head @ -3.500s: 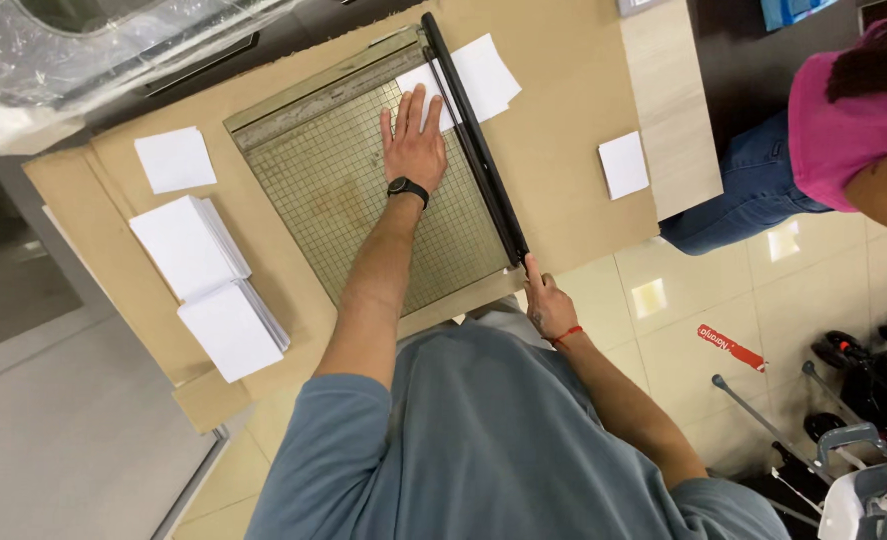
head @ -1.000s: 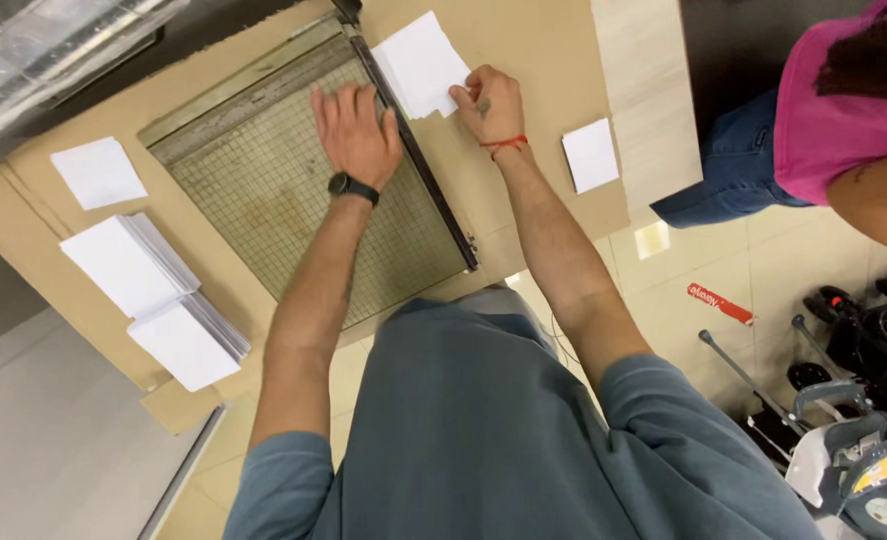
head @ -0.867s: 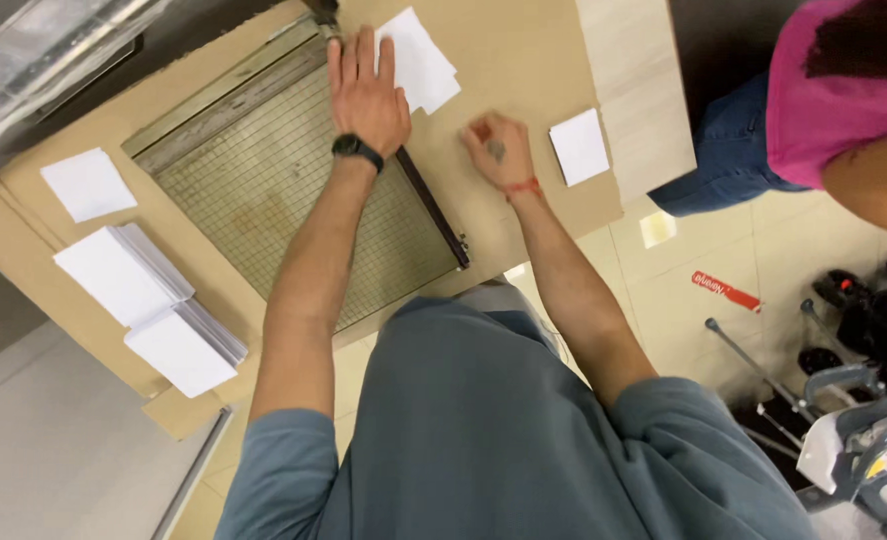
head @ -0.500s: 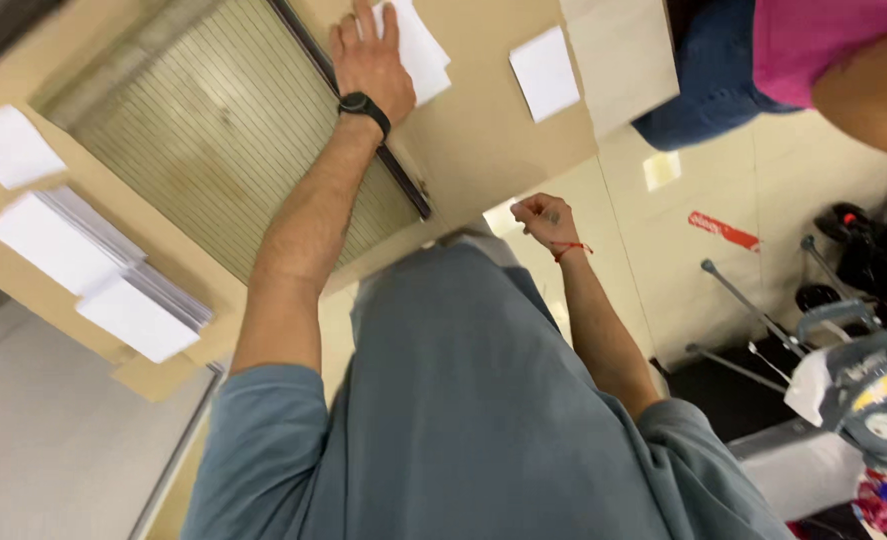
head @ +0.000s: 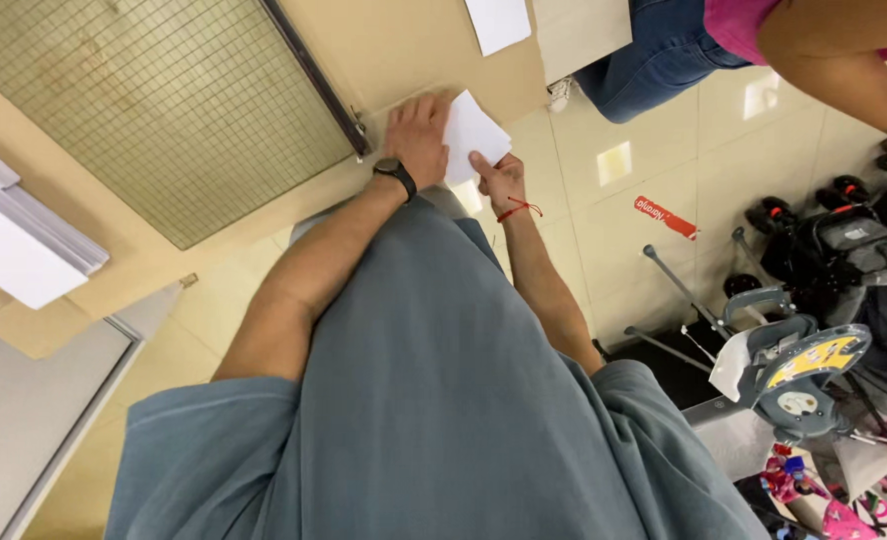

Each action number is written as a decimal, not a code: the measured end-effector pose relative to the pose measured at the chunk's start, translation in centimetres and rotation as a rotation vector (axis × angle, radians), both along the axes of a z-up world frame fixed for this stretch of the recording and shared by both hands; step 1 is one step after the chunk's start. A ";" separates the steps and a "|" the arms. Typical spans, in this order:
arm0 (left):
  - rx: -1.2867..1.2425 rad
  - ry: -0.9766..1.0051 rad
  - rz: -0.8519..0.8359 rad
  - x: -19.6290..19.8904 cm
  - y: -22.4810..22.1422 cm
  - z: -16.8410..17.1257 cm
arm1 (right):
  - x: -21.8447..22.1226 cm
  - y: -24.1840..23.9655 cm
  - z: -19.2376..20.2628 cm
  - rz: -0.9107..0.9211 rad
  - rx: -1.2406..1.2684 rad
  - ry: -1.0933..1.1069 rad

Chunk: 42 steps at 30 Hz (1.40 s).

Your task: The person aligns sheets of paper on a paper trimmer and pushes the blade handle down to cut them.

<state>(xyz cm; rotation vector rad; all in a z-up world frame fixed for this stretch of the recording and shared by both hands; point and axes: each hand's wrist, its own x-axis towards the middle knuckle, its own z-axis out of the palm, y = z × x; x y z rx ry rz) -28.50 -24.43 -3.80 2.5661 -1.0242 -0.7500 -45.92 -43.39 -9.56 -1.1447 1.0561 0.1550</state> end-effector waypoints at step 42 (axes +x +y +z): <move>-1.183 0.602 1.044 0.3 32.4 -3.1 | 17.9 30.1 3.8 0.783 -0.237 -0.558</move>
